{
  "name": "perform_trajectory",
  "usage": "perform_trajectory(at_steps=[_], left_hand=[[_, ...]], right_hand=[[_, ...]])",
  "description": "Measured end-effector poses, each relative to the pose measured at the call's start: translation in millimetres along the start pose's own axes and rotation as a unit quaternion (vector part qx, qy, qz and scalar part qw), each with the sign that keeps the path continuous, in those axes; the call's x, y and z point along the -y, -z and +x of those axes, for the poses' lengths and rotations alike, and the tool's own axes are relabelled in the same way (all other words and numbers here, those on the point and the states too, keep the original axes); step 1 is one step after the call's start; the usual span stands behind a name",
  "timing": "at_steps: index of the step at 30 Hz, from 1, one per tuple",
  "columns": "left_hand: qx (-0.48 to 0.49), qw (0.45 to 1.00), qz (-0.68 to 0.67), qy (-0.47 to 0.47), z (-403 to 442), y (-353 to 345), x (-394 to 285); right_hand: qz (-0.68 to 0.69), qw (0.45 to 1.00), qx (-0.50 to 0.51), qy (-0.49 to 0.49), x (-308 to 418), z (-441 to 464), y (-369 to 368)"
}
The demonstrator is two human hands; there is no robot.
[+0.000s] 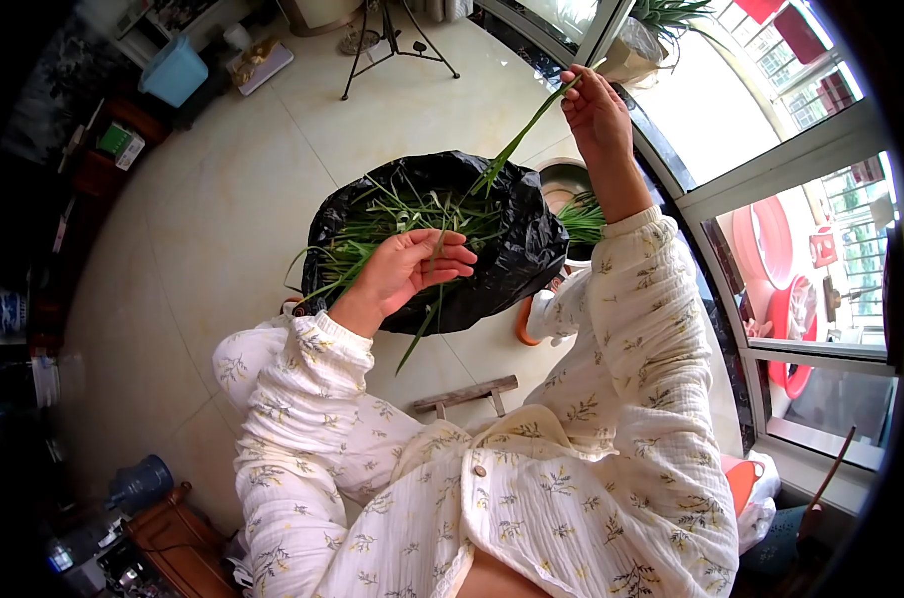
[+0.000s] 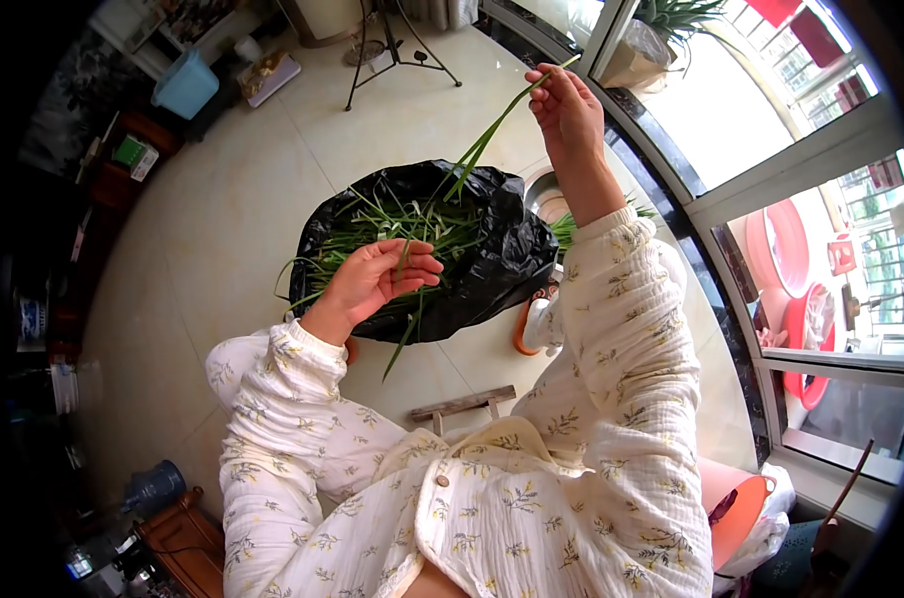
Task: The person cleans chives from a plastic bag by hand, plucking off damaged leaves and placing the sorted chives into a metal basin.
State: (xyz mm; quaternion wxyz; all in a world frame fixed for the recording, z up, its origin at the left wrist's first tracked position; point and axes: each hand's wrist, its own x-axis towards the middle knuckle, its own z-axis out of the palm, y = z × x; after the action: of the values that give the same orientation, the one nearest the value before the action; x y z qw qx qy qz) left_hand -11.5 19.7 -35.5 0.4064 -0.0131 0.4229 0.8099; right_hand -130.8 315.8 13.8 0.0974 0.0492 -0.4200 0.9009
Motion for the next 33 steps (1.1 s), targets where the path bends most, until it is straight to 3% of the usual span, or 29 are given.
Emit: perform_trajectory(at_steps=[6, 12, 22, 25, 26, 28, 30, 32, 33], left_hand=[[0.001, 1.0, -0.008, 0.02, -8.5, -0.8, -7.3], [-0.003, 0.997, 0.08, -0.01, -7.6, 10.1, 2.1], [-0.146, 0.98, 0.035, -0.13, 2.0, 15.2, 8.9], [-0.219, 0.942, 0.205, -0.15, 1.9, 25.3, 5.9], [-0.208, 0.929, 0.249, -0.177, 1.4, 23.4, 2.8], [-0.207, 0.805, 0.516, -0.208, 2.0, 28.9, -2.0], [-0.218, 0.645, 0.692, -0.241, -1.9, 22.7, -3.9], [-0.216, 0.627, 0.707, -0.245, -2.9, 33.7, -0.8], [-0.215, 0.63, 0.705, -0.244, -3.3, 33.7, -3.2]], right_hand=[[-0.002, 0.999, -0.039, 0.008, 5.4, 5.0, 13.6], [0.005, 0.998, -0.062, 0.02, 11.0, 4.2, 22.4], [-0.024, 0.982, -0.164, 0.092, 21.1, -2.4, 41.1], [-0.072, 0.97, -0.192, 0.131, 44.9, 3.7, 67.3], [-0.14, 0.954, -0.199, 0.176, 51.1, 5.8, 74.2], [-0.294, 0.906, -0.168, 0.254, 63.4, 8.6, 91.2], [-0.565, 0.768, -0.175, 0.245, 69.1, 11.0, 113.4], [-0.754, 0.569, -0.076, 0.319, 60.3, 11.5, 136.4], [-0.787, 0.543, -0.023, 0.291, 49.4, 11.2, 151.8]])
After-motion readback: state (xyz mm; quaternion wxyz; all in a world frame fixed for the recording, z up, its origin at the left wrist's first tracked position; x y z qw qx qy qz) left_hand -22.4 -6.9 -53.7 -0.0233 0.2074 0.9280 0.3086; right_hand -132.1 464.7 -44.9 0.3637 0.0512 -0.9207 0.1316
